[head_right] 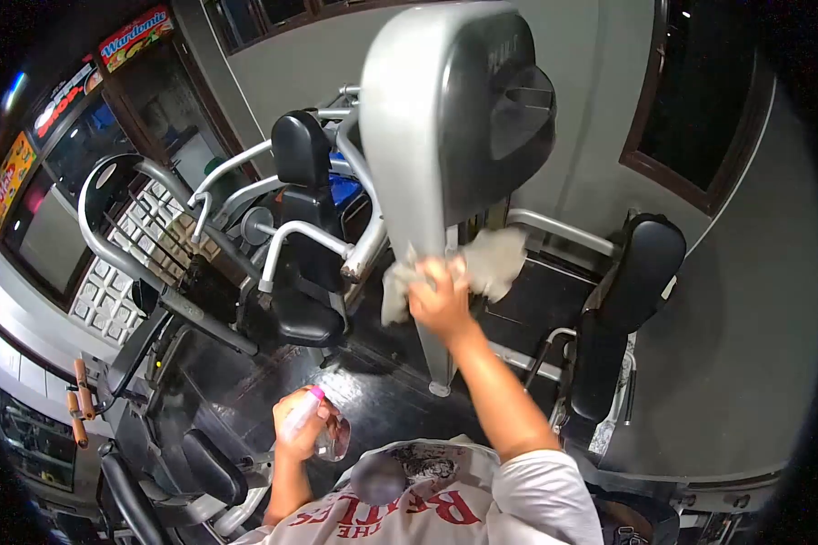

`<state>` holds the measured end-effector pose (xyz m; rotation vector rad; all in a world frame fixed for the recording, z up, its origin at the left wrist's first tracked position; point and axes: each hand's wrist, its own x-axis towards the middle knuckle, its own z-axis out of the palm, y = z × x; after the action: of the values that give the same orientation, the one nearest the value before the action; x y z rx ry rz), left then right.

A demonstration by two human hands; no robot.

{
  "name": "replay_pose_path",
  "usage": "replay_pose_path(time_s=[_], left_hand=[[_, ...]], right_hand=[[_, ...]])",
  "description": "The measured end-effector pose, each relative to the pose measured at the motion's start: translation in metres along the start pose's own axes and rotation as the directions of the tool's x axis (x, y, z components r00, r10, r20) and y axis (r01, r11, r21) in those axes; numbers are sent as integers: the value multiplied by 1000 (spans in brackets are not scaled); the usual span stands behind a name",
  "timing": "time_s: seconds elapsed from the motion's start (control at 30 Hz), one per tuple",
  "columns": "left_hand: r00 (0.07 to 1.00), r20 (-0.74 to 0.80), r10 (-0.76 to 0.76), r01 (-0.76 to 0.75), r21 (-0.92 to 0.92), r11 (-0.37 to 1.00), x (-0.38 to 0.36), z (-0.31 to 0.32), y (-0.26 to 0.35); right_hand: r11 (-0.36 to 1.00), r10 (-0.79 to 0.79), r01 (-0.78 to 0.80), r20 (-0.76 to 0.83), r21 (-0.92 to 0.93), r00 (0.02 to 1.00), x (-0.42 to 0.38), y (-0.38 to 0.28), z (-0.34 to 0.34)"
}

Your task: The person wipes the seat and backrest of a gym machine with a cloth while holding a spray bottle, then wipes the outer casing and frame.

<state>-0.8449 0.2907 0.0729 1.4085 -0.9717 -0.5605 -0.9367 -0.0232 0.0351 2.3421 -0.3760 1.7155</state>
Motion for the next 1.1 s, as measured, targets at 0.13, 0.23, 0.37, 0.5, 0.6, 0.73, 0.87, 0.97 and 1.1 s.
replay_pose_path(time_s=[0.13, 0.23, 0.37, 0.5, 0.6, 0.73, 0.87, 0.97, 1.1], left_hand=[[999, 22, -35, 36, -24, 999, 11, 29, 9], [992, 93, -82, 79, 27, 996, 18, 51, 9], [983, 135, -123, 103, 146, 984, 26, 77, -6], [970, 133, -206, 161, 284, 945, 28, 110, -26], [967, 111, -227, 173, 367, 914, 29, 125, -29], [985, 110, -130, 72, 426, 902, 30, 131, -43], [978, 79, -192, 143, 417, 897, 28, 135, -37], [992, 125, -6, -54, 472, 880, 31, 147, -20], [986, 156, -62, -18, 466, 885, 24, 144, -20]], right_hand=[[906, 372, -410, 268, 103, 889, -156, -26, 19], [748, 562, -664, 530, 3, 635, -257, -34, -1], [134, 756, -973, 654, -188, -22, -363, -3, -11], [-481, 588, -847, 634, -225, -503, -383, 29, -37], [-839, 303, -531, 710, -118, -636, -368, 42, -55], [-896, 166, -396, 674, -202, -720, -385, 48, -59], [-961, 2, -198, 712, -192, -702, -403, 42, -68], [-995, -102, 78, 771, -68, -629, -419, 34, -50], [-987, 163, -129, 660, 101, -734, -406, 28, 21]])
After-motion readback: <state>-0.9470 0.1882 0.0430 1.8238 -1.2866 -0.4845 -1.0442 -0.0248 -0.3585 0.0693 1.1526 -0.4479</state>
